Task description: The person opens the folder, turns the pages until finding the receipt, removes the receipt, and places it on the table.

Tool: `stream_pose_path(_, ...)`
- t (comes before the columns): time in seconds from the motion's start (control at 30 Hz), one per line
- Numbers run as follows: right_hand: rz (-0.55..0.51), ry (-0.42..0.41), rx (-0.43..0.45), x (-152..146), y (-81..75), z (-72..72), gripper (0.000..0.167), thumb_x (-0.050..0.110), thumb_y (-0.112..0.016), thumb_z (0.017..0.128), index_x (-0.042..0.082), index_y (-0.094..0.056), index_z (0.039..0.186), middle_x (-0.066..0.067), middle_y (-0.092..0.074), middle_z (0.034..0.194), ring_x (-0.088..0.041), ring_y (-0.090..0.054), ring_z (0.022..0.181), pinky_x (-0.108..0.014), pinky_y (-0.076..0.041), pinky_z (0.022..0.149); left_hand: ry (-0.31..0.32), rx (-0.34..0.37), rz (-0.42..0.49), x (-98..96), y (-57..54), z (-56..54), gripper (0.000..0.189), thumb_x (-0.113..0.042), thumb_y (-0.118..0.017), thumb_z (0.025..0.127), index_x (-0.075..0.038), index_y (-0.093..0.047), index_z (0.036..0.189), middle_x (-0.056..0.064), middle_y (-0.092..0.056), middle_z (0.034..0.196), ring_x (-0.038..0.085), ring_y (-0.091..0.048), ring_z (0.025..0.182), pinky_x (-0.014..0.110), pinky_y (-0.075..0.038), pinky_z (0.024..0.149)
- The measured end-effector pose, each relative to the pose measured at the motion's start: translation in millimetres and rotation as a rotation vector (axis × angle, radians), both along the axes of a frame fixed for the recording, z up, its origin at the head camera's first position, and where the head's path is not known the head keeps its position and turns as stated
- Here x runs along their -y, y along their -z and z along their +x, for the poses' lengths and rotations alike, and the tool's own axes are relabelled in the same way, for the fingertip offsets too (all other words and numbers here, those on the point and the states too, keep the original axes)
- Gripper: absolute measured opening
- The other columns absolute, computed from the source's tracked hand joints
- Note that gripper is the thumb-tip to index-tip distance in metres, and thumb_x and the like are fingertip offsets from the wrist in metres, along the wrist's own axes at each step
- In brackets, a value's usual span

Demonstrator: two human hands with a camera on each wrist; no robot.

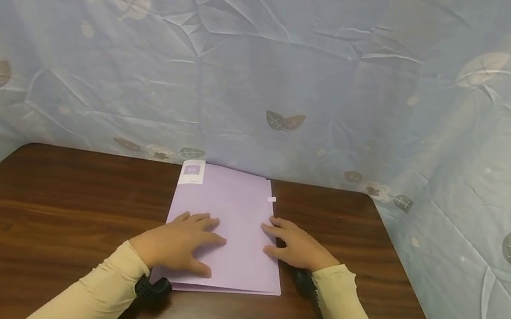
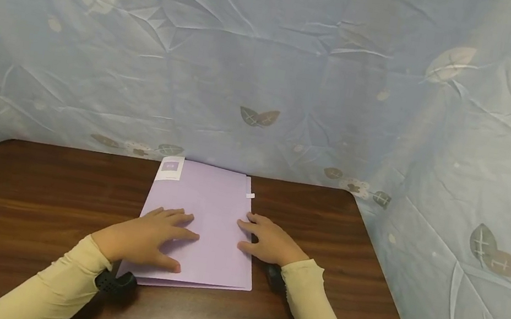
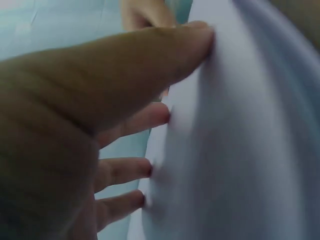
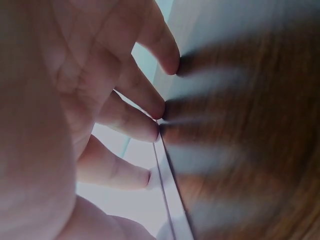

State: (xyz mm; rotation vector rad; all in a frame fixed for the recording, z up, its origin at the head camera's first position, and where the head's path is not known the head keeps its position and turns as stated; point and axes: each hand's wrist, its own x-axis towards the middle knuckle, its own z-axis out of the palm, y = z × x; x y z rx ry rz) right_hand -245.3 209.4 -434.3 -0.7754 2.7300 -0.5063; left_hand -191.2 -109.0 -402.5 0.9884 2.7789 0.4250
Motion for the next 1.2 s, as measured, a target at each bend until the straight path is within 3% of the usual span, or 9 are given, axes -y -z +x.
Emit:
stream_pose_path(0.13, -0.009, 0.004, 0.007, -0.3, -0.1, -0.7, 0.064, 0.04, -0.067, 0.1, 0.016, -0.048, 0.156, -0.011, -0.034, 0.166, -0.036, -0.03, 0.153, -0.058, -0.03, 0.12, 0.027, -0.008, -0.032, -21.9, 0.4, 7.9, 0.069, -0.053, -0.083, 0.081, -0.02, -0.066, 0.139, 0.018, -0.048, 0.156, 0.043, -0.036, 0.148, 0.07, -0.023, 0.117)
stream_pose_path(0.33, -0.025, -0.01, 0.016, -3.1, 0.2, -2.5, 0.067, 0.039, -0.067, 0.1, 0.01, -0.046, 0.156, -0.012, -0.034, 0.166, -0.036, -0.029, 0.154, -0.057, -0.028, 0.121, 0.034, -0.1, -0.073, -51.0, 3.6, 13.9, 0.084, -0.062, -0.086, 0.071, -0.018, -0.065, 0.139, 0.017, -0.053, 0.149, 0.044, -0.044, 0.141, 0.074, -0.032, 0.11)
stream_pose_path(0.6, -0.073, -0.042, 0.005, -5.5, -1.0, -2.6, 0.068, 0.033, -0.068, 0.1, -0.002, -0.044, 0.154, -0.017, -0.036, 0.164, -0.037, -0.032, 0.152, -0.055, -0.027, 0.122, -0.051, -0.174, -0.134, -83.4, 8.6, 18.8, 0.109, -0.078, -0.083, 0.06, -0.018, -0.057, 0.148, 0.018, -0.052, 0.15, 0.044, -0.046, 0.14, 0.075, -0.036, 0.105)
stream_pose_path(0.87, -0.071, -0.043, -0.004, -3.6, -3.8, -0.4, 0.065, 0.032, -0.068, 0.1, -0.001, -0.047, 0.153, -0.017, -0.038, 0.163, -0.038, -0.032, 0.152, -0.056, -0.028, 0.121, -0.06, -0.245, -0.221, -108.9, 9.2, 23.1, 0.108, -0.076, -0.085, 0.06, -0.019, -0.057, 0.148, 0.017, -0.053, 0.149, 0.041, -0.045, 0.141, 0.067, -0.04, 0.106)
stream_pose_path(1.03, -0.05, -0.034, 0.001, -2.8, -4.1, -0.8, 0.063, 0.029, -0.068, 0.1, 0.0, -0.048, 0.152, -0.017, -0.038, 0.163, -0.037, -0.033, 0.152, -0.055, -0.028, 0.122, -0.071, -0.285, -0.238, -116.0, 8.0, 24.0, 0.098, -0.075, -0.085, 0.061, -0.017, -0.065, 0.138, 0.011, -0.063, 0.132, 0.035, -0.054, 0.13, 0.064, -0.043, 0.101)
stream_pose_path(1.2, -0.04, -0.036, 0.005, -3.8, -4.2, -1.4, 0.063, 0.025, -0.069, 0.1, -0.002, -0.047, 0.152, -0.017, -0.039, 0.163, -0.037, -0.034, 0.151, -0.053, -0.028, 0.122, -0.071, -0.296, -0.222, -117.4, 9.1, 23.3, 0.086, -0.073, -0.085, 0.062, -0.017, -0.07, 0.126, 0.008, -0.066, 0.116, 0.031, -0.06, 0.116, 0.056, -0.05, 0.089)
